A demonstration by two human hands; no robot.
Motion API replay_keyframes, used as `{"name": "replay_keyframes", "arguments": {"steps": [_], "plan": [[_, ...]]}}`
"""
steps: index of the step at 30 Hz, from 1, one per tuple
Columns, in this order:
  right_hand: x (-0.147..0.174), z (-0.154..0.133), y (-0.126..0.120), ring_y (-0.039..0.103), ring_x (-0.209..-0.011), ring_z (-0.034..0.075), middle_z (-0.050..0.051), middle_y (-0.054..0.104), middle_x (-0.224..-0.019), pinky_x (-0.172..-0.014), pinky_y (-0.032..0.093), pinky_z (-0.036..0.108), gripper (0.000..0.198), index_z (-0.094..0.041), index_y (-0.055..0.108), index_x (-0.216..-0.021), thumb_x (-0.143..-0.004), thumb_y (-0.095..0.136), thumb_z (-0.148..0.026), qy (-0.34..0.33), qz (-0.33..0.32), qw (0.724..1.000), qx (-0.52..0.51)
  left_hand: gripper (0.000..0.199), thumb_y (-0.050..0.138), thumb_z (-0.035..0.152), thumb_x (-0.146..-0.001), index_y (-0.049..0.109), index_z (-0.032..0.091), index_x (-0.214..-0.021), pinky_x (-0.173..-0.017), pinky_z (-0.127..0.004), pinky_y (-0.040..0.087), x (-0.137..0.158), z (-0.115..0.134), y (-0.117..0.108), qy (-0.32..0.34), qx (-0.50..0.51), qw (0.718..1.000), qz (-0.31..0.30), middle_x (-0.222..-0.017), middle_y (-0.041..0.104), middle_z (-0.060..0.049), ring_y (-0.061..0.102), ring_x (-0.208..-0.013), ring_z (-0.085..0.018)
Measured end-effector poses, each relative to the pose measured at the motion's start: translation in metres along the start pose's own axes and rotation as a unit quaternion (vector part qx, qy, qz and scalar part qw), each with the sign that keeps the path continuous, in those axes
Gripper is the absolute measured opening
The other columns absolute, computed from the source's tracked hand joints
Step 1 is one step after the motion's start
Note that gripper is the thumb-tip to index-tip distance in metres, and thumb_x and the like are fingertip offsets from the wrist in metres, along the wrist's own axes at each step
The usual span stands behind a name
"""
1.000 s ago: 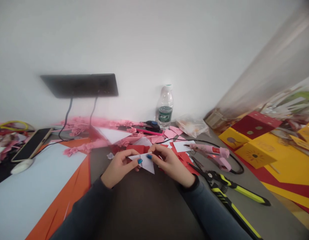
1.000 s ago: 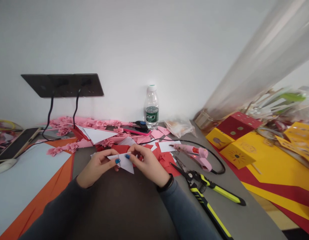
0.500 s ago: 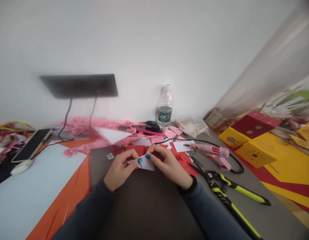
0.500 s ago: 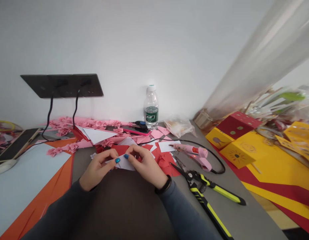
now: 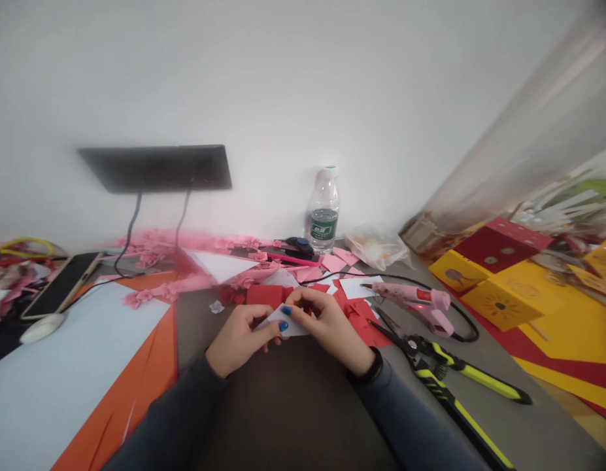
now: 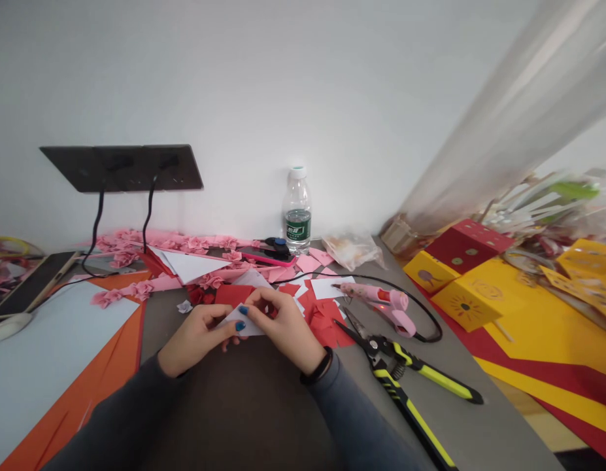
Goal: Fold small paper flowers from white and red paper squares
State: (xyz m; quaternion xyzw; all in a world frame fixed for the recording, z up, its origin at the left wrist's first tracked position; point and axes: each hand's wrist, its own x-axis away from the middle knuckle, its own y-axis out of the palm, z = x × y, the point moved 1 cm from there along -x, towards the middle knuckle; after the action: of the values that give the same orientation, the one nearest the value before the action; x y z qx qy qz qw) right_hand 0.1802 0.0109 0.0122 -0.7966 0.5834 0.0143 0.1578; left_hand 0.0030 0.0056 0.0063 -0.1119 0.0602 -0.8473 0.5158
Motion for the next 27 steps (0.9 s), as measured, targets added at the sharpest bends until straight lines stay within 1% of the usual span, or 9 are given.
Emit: {"name": "replay_keyframes", "arguments": {"steps": [4, 7, 10, 13, 15, 17, 22, 24, 27], "plan": [[-0.001, 0.003, 0.000, 0.051, -0.065, 0.014, 0.001, 0.060, -0.071, -0.061, 0.039, 0.025, 0.017, -0.017, 0.063, -0.074, -0.086, 0.061, -0.029, -0.013, 0.017, 1.000, 0.022, 0.037, 0.063, 0.045, -0.082, 0.072, 0.009, -0.085, -0.053, -0.023, 0.050, -0.001, 0.001, 0.005, -0.007, 0.059, 0.998, -0.017, -0.074, 0.073, -0.010, 0.067, -0.061, -0.017], [0.000, 0.004, 0.001, 0.048, -0.061, 0.013, -0.001, 0.054, -0.067, -0.057, 0.039, 0.025, 0.011, -0.018, 0.067, -0.081, -0.086, 0.062, -0.025, -0.040, 0.073, 0.993, 0.081, 0.043, 0.063, 0.050, -0.082, 0.073, 0.011, -0.097, -0.063, -0.027, 0.056, -0.001, 0.002, 0.007, -0.021, 0.105, 0.994, -0.003, -0.086, 0.075, -0.012, 0.072, -0.073, -0.020], [0.004, 0.003, 0.006, 0.051, -0.066, 0.016, 0.001, 0.054, -0.072, -0.062, 0.040, 0.028, 0.012, -0.020, 0.070, -0.094, -0.088, 0.060, -0.023, -0.087, 0.129, 0.972, 0.177, 0.048, 0.065, 0.054, -0.079, 0.072, 0.012, -0.102, -0.073, -0.032, 0.059, 0.000, 0.001, 0.009, -0.025, 0.160, 0.986, 0.027, -0.096, 0.074, -0.011, 0.071, -0.083, -0.022], [0.007, 0.001, 0.010, 0.054, -0.080, 0.022, 0.005, 0.062, -0.083, -0.075, 0.040, 0.035, 0.018, -0.022, 0.069, -0.102, -0.085, 0.066, -0.028, -0.119, 0.136, 0.943, 0.278, 0.049, 0.069, 0.054, -0.076, 0.073, 0.012, -0.100, -0.075, -0.034, 0.060, 0.000, -0.002, 0.010, -0.013, 0.196, 0.979, 0.056, -0.097, 0.073, -0.011, 0.069, -0.084, -0.022], [0.008, 0.000, 0.012, 0.055, -0.085, 0.024, 0.006, 0.064, -0.085, -0.080, 0.037, 0.039, 0.020, -0.023, 0.069, -0.103, -0.084, 0.068, -0.027, -0.126, 0.143, 0.929, 0.317, 0.048, 0.070, 0.053, -0.075, 0.074, 0.013, -0.100, -0.075, -0.033, 0.060, -0.001, -0.003, 0.011, -0.012, 0.216, 0.974, 0.066, -0.097, 0.073, -0.010, 0.068, -0.085, -0.021], [0.007, -0.001, 0.011, 0.056, -0.086, 0.024, 0.006, 0.065, -0.085, -0.081, 0.037, 0.040, 0.018, -0.023, 0.069, -0.103, -0.085, 0.065, -0.022, -0.123, 0.151, 0.932, 0.306, 0.048, 0.072, 0.052, -0.074, 0.073, 0.013, -0.103, -0.076, -0.033, 0.059, -0.001, -0.003, 0.011, -0.017, 0.231, 0.971, 0.067, -0.098, 0.073, -0.010, 0.068, -0.087, -0.022], [0.005, -0.002, 0.009, 0.059, -0.087, 0.021, 0.006, 0.061, -0.092, -0.078, 0.046, 0.035, 0.027, -0.023, 0.067, -0.108, -0.088, 0.054, -0.011, -0.115, 0.116, 0.974, 0.156, 0.046, 0.074, 0.042, -0.075, 0.069, 0.014, -0.112, -0.077, -0.032, 0.058, -0.002, -0.002, 0.010, -0.030, 0.239, 0.968, 0.072, -0.103, 0.072, -0.010, 0.069, -0.093, -0.024], [0.004, -0.003, 0.008, 0.059, -0.088, 0.020, 0.006, 0.060, -0.094, -0.078, 0.048, 0.033, 0.029, -0.023, 0.067, -0.108, -0.088, 0.051, -0.009, -0.121, 0.105, 0.979, 0.125, 0.046, 0.074, 0.039, -0.076, 0.068, 0.015, -0.115, -0.077, -0.031, 0.057, -0.002, -0.003, 0.010, -0.028, 0.249, 0.965, 0.073, -0.103, 0.073, -0.009, 0.069, -0.092, -0.023], [0.004, -0.003, 0.008, 0.060, -0.090, 0.020, 0.006, 0.060, -0.094, -0.079, 0.049, 0.032, 0.031, -0.022, 0.067, -0.101, -0.084, 0.049, -0.003, -0.131, 0.114, 0.977, 0.124, 0.042, 0.074, 0.035, -0.076, 0.068, 0.016, -0.113, -0.076, -0.028, 0.055, -0.003, -0.005, 0.012, -0.025, 0.250, 0.965, 0.072, -0.102, 0.074, -0.008, 0.068, -0.092, -0.021]]}}
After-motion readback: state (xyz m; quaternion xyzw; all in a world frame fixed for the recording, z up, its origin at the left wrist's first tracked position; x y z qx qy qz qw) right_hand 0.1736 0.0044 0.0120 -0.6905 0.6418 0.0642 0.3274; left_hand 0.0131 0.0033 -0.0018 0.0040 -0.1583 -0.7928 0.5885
